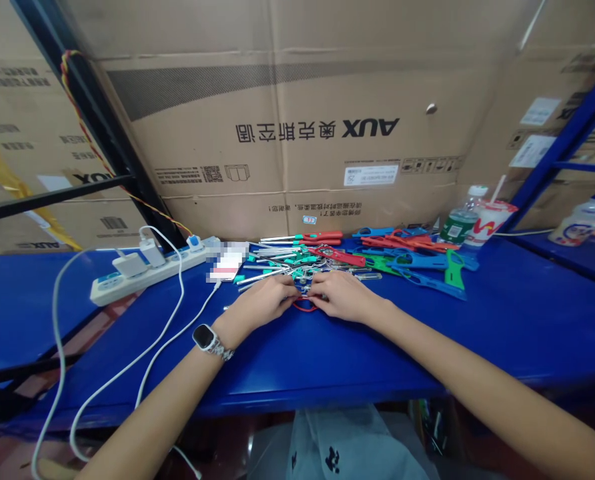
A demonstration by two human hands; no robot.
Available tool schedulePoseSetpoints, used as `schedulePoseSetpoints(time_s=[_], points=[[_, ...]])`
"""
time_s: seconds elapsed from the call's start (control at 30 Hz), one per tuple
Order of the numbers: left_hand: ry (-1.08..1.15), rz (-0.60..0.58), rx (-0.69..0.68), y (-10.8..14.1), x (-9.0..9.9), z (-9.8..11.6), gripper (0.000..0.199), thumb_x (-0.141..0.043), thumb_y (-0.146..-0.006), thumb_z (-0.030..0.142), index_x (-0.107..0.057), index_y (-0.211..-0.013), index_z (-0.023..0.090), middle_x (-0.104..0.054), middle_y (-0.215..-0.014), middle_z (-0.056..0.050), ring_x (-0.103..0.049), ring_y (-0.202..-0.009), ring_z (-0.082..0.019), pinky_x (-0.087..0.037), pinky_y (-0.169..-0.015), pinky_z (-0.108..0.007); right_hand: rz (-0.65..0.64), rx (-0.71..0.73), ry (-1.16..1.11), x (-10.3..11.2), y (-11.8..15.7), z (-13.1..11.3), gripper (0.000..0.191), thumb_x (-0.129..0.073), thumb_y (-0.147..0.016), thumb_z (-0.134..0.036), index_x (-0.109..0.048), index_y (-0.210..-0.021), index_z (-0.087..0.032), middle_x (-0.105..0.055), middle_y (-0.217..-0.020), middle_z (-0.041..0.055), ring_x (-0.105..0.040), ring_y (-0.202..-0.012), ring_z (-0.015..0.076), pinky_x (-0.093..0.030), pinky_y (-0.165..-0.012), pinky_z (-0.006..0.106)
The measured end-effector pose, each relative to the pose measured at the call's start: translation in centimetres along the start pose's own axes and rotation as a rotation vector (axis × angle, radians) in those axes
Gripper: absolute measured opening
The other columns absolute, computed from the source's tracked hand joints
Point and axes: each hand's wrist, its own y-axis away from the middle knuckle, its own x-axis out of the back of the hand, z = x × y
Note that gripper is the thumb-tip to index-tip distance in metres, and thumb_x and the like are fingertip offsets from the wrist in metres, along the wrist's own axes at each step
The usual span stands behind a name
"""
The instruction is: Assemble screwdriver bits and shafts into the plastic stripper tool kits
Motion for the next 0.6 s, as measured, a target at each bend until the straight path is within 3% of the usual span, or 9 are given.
schedulePoseSetpoints(time_s=[0.27,0.6], points=[[0.003,0.05,0.023,0.9,-0.9,0.3,0.028,-0.047,-0.101,0.016,-0.075,-0.103,0.016,-0.067,-0.102,-0.011,-0.066,-0.093,-0.024,-0.056,-0.084,-0.037,-0.113,0.071,0.214,0.9,-1.6,-0.5,0.023,-0.055,-0.094,-0.018,-0.076,-0.085,-0.018,-0.074,-0.09,0.0077,-0.064,-0.074,0.0193,-0.031,-0.058,0.03],[-0.002,0.068,0.056,1.1,-1.2,0.5,0.026,-0.048,-0.101,0.015,-0.074,-0.106,0.017,-0.067,-0.108,-0.012,-0.066,-0.097,-0.024,-0.057,-0.087,-0.04,-0.149,0.078,0.287,1.2,-2.0,-1.3,0.023,-0.055,-0.094,-0.017,-0.076,-0.086,-0.015,-0.075,-0.089,0.0121,-0.066,-0.074,0.0208,-0.038,-0.062,0.03]])
